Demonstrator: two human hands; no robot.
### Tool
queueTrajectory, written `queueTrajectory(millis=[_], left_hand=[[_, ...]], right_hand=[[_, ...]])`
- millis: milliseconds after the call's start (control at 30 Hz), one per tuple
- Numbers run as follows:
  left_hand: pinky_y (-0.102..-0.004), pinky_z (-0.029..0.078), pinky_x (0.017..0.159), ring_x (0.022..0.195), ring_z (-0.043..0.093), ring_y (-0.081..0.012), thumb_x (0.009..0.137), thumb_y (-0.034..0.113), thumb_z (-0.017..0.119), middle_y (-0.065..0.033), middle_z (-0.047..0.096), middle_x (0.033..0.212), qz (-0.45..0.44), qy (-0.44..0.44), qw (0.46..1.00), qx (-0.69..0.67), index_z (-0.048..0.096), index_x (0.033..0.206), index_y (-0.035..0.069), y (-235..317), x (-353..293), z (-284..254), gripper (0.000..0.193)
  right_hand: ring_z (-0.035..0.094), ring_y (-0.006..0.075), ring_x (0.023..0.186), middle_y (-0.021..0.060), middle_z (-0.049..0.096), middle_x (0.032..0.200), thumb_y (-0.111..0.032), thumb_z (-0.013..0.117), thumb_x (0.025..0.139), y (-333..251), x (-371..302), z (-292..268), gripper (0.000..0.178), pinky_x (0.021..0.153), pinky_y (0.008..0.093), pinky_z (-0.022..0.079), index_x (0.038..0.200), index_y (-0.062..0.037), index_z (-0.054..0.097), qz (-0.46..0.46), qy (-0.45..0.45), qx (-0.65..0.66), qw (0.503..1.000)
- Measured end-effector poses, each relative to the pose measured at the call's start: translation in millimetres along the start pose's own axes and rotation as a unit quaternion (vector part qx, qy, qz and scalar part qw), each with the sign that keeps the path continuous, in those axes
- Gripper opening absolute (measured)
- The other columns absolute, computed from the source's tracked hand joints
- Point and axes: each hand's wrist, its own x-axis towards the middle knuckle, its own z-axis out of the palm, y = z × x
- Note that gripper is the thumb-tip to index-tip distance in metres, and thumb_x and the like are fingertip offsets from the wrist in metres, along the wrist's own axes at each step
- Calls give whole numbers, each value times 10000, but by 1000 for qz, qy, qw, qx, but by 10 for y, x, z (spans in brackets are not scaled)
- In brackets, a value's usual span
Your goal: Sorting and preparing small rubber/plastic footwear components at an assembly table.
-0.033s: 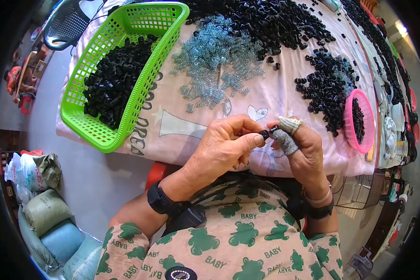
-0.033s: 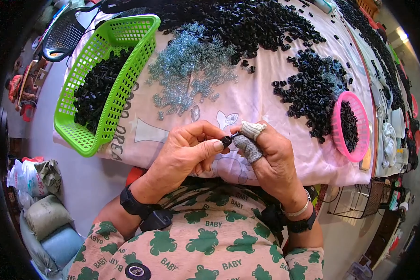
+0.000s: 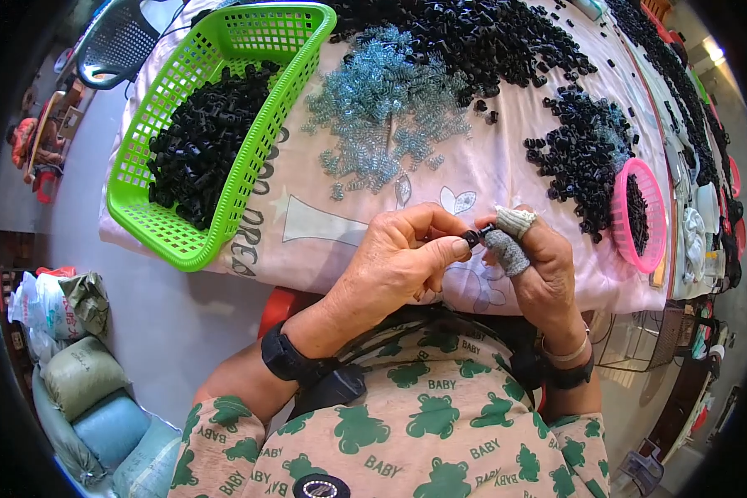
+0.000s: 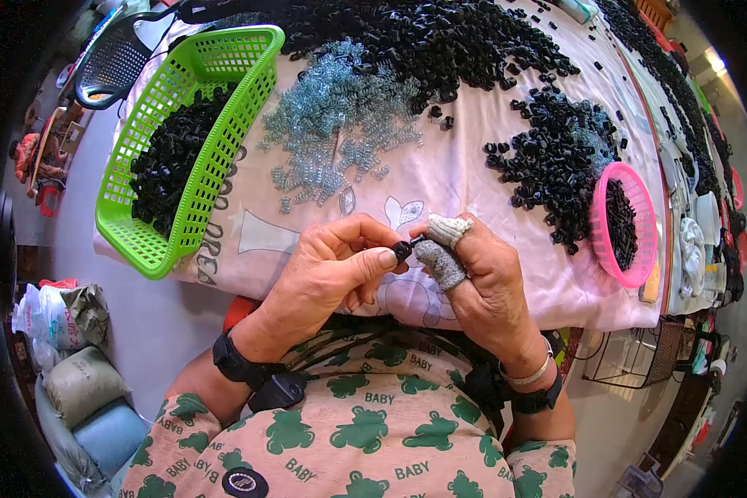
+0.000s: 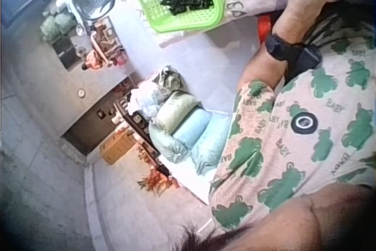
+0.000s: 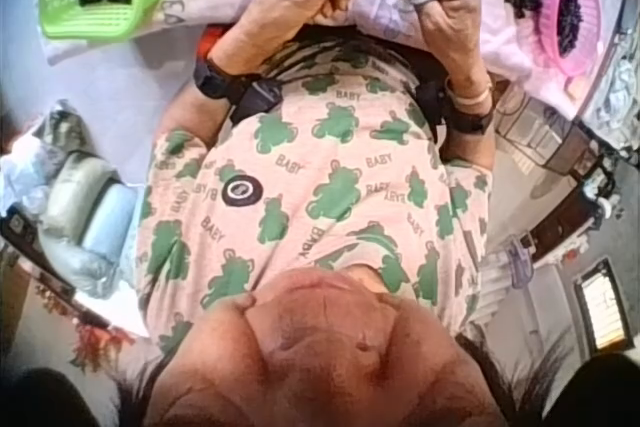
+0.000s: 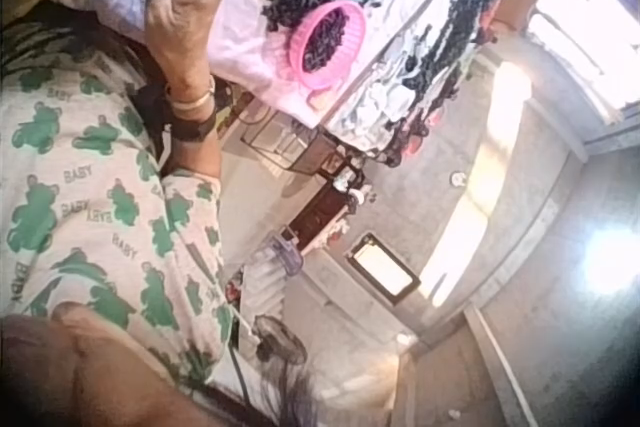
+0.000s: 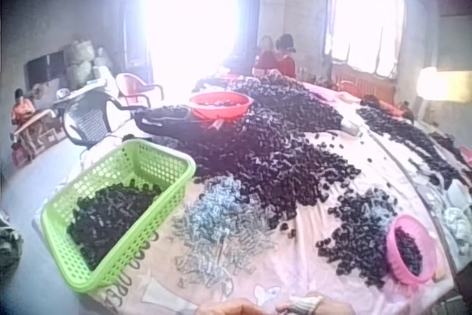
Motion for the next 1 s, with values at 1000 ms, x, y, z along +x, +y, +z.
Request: queueTrajectory(millis=[1000], left_hand=[[-209,442,576,680,535,-34,882,47,645,7,616,773,25,46,992,115,655,940,-16,-34,7,50,87]], right_hand=[[611,326,751,165,572,882,92,648,726,-99,5,22,374,638,366,488,1091,13,621,-187,-23,-304,934]])
